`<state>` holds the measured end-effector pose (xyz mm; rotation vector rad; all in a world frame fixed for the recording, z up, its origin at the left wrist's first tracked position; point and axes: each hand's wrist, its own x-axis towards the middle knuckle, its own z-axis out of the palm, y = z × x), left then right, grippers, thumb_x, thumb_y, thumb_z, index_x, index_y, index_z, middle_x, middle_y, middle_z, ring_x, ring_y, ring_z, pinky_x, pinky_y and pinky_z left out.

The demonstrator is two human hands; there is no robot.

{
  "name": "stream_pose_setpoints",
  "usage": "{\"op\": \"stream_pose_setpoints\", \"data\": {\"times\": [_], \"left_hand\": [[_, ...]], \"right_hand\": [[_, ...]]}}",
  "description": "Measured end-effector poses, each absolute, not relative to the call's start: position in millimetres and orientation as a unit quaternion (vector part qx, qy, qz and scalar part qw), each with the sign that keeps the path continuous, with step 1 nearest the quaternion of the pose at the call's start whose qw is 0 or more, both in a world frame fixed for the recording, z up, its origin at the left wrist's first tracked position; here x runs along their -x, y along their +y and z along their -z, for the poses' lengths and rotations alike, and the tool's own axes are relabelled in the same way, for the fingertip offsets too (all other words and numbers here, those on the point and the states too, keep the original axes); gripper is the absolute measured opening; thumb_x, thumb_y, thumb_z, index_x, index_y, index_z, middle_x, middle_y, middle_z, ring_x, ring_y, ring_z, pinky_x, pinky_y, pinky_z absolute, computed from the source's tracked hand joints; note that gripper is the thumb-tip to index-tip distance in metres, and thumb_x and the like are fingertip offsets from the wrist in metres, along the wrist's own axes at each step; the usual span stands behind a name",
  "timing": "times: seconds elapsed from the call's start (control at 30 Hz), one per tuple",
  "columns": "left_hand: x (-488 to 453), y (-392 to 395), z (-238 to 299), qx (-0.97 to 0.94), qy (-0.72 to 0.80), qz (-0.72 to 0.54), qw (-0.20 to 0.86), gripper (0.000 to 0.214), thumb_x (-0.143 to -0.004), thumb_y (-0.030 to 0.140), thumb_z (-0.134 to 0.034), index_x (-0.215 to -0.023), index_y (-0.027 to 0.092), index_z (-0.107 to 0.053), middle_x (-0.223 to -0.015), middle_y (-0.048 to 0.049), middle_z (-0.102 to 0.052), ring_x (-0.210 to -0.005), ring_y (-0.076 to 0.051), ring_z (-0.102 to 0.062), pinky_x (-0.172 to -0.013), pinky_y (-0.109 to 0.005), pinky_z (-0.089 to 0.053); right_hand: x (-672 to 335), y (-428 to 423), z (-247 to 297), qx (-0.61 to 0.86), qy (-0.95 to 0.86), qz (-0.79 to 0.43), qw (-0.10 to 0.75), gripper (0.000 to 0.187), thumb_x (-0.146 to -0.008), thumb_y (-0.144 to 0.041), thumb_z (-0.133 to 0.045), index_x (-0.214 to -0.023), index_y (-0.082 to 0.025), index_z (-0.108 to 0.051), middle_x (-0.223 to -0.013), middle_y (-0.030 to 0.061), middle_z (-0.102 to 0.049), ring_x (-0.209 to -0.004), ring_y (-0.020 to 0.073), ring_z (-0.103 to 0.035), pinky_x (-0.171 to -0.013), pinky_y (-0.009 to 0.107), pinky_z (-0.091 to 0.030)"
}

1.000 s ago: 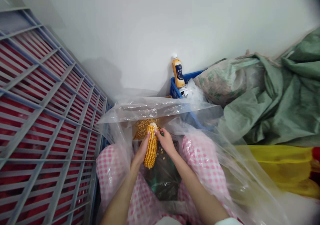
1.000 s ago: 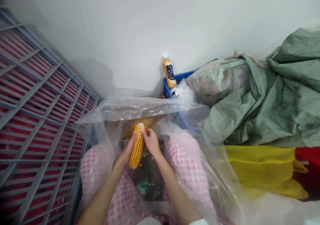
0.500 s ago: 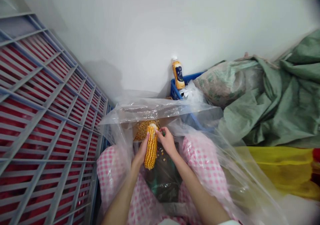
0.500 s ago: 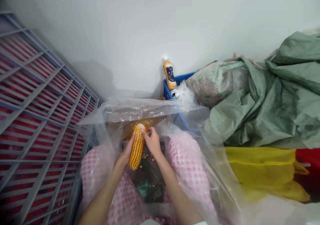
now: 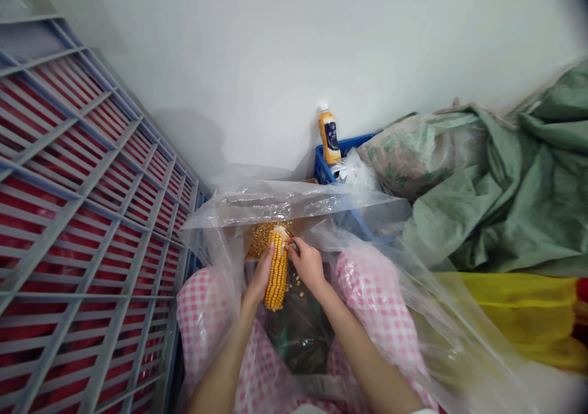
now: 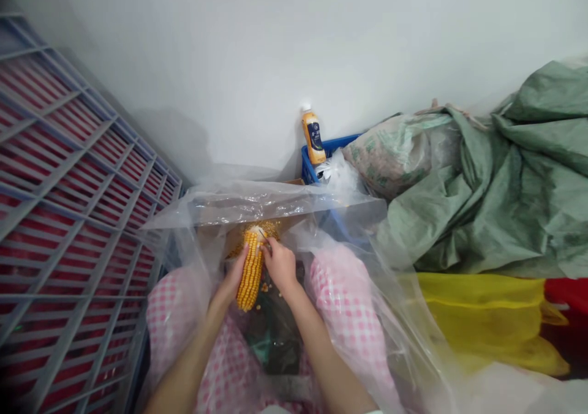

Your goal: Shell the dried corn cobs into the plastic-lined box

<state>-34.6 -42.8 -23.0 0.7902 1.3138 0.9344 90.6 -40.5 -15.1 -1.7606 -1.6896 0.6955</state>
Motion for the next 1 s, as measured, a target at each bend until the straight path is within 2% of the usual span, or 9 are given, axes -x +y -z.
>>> {"op": "stream_pose_setpoints", "data": {"times": [0.23, 0.53, 0.73, 0.83, 1.0], "left_hand": [[35, -40, 33, -0.443, 0.590, -0.441, 0.511, 0.043, -0.074, 0.051, -0.048, -0.100, 0.018, -0.058, -0.104, -0.0076, -0.061, -0.099, -0.021, -0.054, -0.084, -0.030, -0.039], [37, -44, 29, -0.508, 0.601, -0.430, 0.441, 0.036, -0.077, 0.047, -0.047, -0.095, 0.018, -0.056, -0.094, -0.0066, -0.061, -0.090, -0.020, -0.055, -0.080, -0.029, -0.039], [38, -40, 35, -0.456, 0.596, -0.440, 0.493, 0.045, -0.073, 0.053, -0.048, -0.096, 0.016, -0.058, -0.100, -0.0091, -0.062, -0.096, -0.023, -0.055, -0.081, -0.031, -0.039], [38, -38, 38, -0.437, 0.592, -0.442, 0.514, 0.048, -0.072, 0.056, -0.047, -0.093, 0.015, -0.059, -0.099, -0.0101, -0.062, -0.096, -0.024, -0.055, -0.083, -0.033, -0.039], [40, -39, 38, -0.445, 0.589, -0.447, 0.505, 0.046, -0.073, 0.053, -0.048, -0.099, 0.016, -0.058, -0.102, -0.0094, -0.061, -0.095, -0.022, -0.056, -0.084, -0.032, -0.040]], "right_hand": [[-84, -42, 19, 0.673, -0.597, -0.283, 0.332, 0.020, -0.083, -0.031, -0.044, -0.090, -0.020, -0.059, -0.087, 0.0033, -0.067, -0.073, 0.0161, -0.062, -0.064, 0.022, -0.038], [-83, -40, 21, 0.649, -0.549, -0.351, 0.393, 0.016, -0.078, -0.026, -0.047, -0.083, -0.018, -0.060, -0.081, 0.0039, -0.067, -0.068, 0.0157, -0.061, -0.062, 0.023, -0.040], [-84, -40, 21, 0.634, -0.552, -0.359, 0.406, 0.015, -0.079, -0.027, -0.047, -0.081, -0.018, -0.059, -0.081, 0.0041, -0.067, -0.072, 0.0162, -0.062, -0.064, 0.023, -0.041], [-85, -40, 19, 0.638, -0.574, -0.339, 0.387, 0.018, -0.081, -0.028, -0.046, -0.085, -0.019, -0.060, -0.085, 0.0046, -0.067, -0.076, 0.0168, -0.062, -0.067, 0.023, -0.041], [-86, -41, 17, 0.643, -0.608, -0.302, 0.354, 0.020, -0.084, -0.029, -0.042, -0.087, -0.019, -0.060, -0.087, 0.0057, -0.067, -0.081, 0.0183, -0.062, -0.069, 0.023, -0.040]]}}
